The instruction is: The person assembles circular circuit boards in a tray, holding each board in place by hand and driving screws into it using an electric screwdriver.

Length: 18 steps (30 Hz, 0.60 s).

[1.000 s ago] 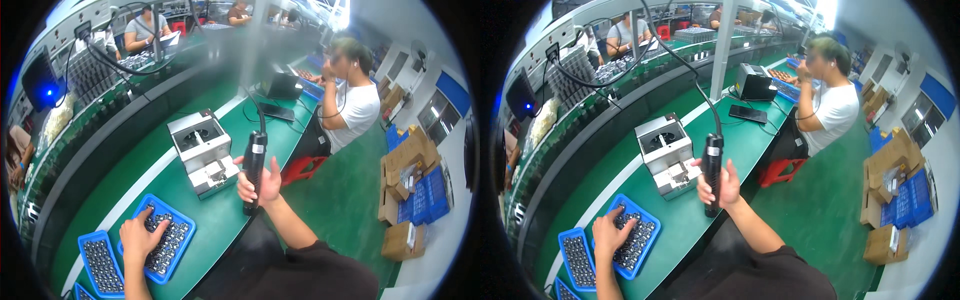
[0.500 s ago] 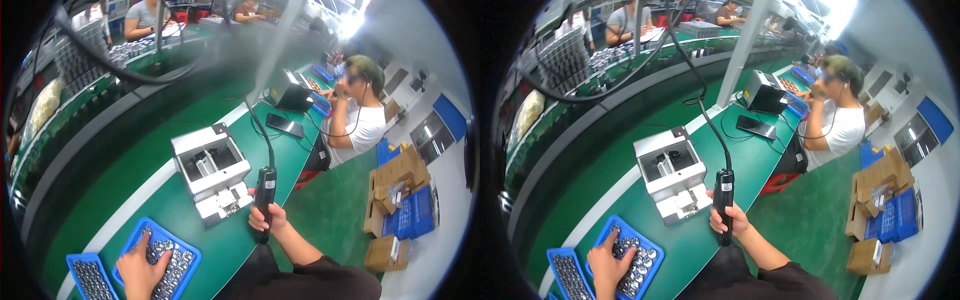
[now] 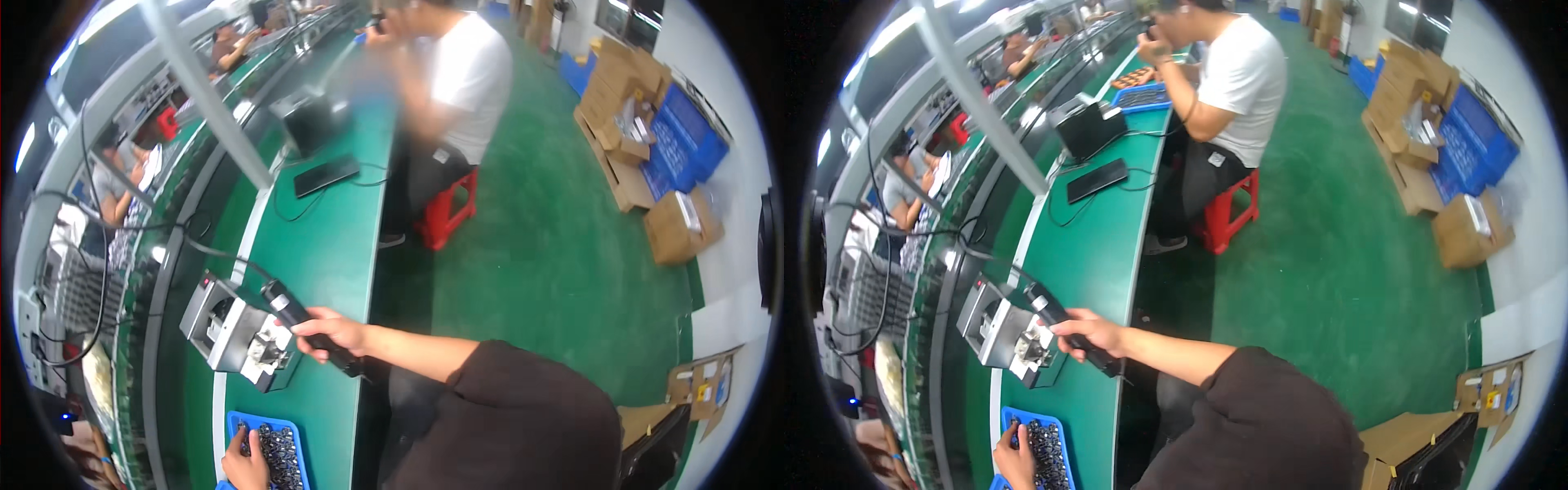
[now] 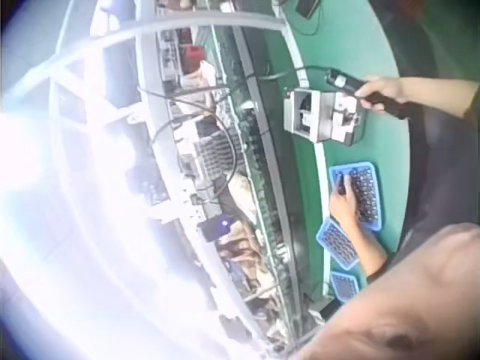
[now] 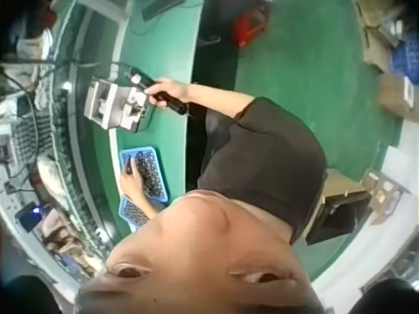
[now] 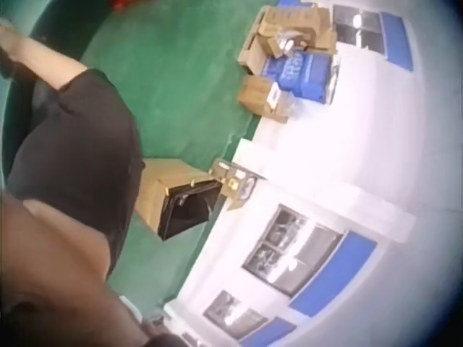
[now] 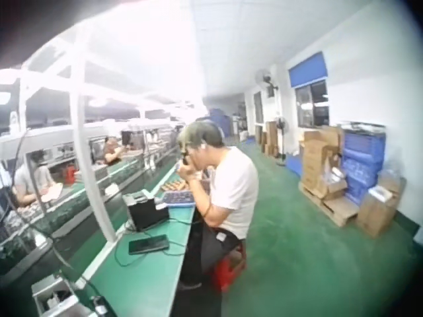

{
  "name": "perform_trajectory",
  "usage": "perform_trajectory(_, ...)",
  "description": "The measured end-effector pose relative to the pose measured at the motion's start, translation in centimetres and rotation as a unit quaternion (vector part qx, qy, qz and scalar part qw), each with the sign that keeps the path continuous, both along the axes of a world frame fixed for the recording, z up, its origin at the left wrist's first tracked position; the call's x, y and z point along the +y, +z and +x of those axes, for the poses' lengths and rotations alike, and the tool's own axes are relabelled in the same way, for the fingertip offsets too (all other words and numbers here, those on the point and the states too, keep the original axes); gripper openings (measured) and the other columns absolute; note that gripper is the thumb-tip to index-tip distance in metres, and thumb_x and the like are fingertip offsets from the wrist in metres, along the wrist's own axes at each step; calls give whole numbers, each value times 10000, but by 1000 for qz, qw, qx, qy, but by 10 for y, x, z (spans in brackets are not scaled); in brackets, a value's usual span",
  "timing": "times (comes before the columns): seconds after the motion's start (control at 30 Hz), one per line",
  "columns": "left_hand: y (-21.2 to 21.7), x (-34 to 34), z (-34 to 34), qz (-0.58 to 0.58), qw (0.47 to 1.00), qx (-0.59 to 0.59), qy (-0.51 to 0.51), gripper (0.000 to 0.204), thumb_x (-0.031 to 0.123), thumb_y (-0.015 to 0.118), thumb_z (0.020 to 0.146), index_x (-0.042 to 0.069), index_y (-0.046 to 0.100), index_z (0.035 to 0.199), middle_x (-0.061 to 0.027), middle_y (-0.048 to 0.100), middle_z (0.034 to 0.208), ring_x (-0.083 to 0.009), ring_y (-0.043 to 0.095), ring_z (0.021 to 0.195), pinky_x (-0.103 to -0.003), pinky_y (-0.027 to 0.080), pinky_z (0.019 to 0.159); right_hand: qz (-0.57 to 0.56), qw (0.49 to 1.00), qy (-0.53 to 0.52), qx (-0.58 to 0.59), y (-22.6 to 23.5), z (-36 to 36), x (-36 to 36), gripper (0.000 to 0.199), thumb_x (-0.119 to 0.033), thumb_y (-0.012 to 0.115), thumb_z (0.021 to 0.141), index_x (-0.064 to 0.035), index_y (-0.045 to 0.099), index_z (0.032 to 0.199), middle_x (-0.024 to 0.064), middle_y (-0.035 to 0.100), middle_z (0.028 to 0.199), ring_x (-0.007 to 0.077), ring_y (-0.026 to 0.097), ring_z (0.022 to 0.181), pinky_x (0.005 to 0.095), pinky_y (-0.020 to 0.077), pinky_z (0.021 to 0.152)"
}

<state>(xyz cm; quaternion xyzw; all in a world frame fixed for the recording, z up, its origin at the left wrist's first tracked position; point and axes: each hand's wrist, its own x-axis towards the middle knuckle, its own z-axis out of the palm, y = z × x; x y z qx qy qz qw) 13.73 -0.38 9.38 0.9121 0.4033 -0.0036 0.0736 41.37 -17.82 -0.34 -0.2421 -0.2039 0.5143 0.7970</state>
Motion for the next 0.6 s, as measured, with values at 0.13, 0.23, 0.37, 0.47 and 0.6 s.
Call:
perform_trajectory(0.13,10,-23,4,12,998,59,-6,582,635,448,948,202,679,1262,-248,699,1029,-449,660,934,-484,528,812,19,999,-10,-34,8,-1,-4,399,-258,621,951,-69,535,1291,45,608,733,88,554,488,232,479,459)
perform_trajectory(0.23,23,-64,9,125,991,-43,-11,518,564,526,934,146,706,1183,-263,684,1040,-467,640,945,-489,533,758,37,998,-17,-52,12,-1,-10,361,-303,650,933,-87,575,1212,34,608,720,85,558,480,237,484,448)
perform_trajectory(0.37,50,-142,32,81,960,-245,-105,380,231,762,808,19,708,1119,-60,476,544,-168,411,459,-329,359,485,7,997,-33,-70,9,-2,-11,361,-298,643,949,-76,573,1224,45,610,704,94,574,499,248,499,462)
perform_trajectory(0.47,72,-214,50,58,933,-216,-282,368,204,796,772,80,724,1111,-61,545,654,-159,475,530,-296,368,484,-9,994,-83,-68,-1,-1,-2,369,-303,670,940,-22,568,1157,73,626,716,124,589,514,269,507,470)
perform_trajectory(0.6,89,-319,93,-92,728,-268,-624,429,342,783,793,79,699,1121,-69,589,742,-272,609,613,-355,521,572,-52,995,-65,-57,-11,3,9,307,-301,647,948,-48,577,1108,94,602,742,158,569,522,307,492,465)
